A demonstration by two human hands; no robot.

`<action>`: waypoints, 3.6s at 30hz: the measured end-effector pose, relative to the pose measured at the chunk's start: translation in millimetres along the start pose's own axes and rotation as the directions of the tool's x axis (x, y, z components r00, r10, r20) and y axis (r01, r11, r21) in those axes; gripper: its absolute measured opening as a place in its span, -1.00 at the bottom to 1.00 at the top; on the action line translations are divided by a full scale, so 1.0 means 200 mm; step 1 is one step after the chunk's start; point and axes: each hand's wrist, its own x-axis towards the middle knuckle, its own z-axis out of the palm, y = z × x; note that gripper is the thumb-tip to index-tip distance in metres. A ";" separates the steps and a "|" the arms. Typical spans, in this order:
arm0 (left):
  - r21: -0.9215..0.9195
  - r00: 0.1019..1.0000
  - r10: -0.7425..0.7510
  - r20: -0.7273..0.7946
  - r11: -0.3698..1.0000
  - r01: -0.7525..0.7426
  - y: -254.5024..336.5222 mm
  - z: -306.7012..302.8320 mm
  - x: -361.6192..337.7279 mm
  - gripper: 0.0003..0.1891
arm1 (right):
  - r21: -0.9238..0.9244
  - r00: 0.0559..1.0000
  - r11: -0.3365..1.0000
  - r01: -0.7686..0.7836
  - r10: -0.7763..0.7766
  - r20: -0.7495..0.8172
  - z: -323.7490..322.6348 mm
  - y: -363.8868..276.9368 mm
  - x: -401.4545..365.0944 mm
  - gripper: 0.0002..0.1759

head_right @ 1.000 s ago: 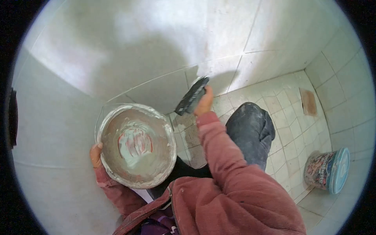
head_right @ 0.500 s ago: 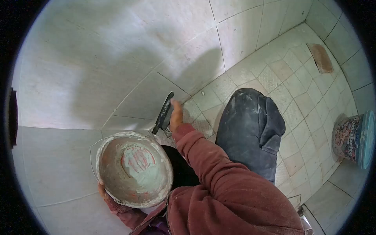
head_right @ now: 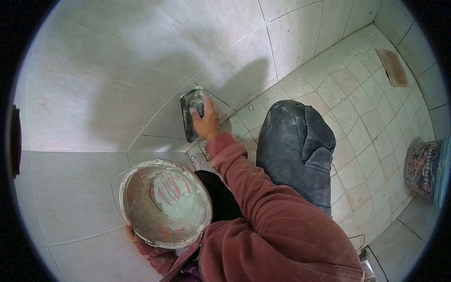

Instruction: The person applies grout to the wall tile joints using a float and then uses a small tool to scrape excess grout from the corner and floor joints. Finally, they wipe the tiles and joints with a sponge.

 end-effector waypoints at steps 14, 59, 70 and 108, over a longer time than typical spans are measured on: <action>0.020 0.998 -0.050 0.025 0.999 0.049 -0.04 -0.19 0.03 -0.60 | -0.110 0.993 0.987 -0.117 0.117 -0.011 0.04 -0.13 0.04 -0.48; 0.047 0.999 -0.025 -0.033 0.999 0.027 -0.01 -0.12 0.07 -0.57 | -0.246 0.978 0.955 -0.169 0.193 0.079 0.06 0.04 -0.03 -0.49; 0.022 0.999 -0.045 -0.028 0.999 0.045 0.00 -0.10 0.06 -0.58 | -0.214 0.986 0.964 -0.159 0.142 -0.092 0.10 0.13 -0.02 -0.52; 0.049 0.999 -0.031 -0.028 0.998 0.033 0.00 -0.07 0.10 -0.60 | -0.256 0.973 0.940 -0.226 0.204 -0.112 0.03 0.23 -0.06 -0.58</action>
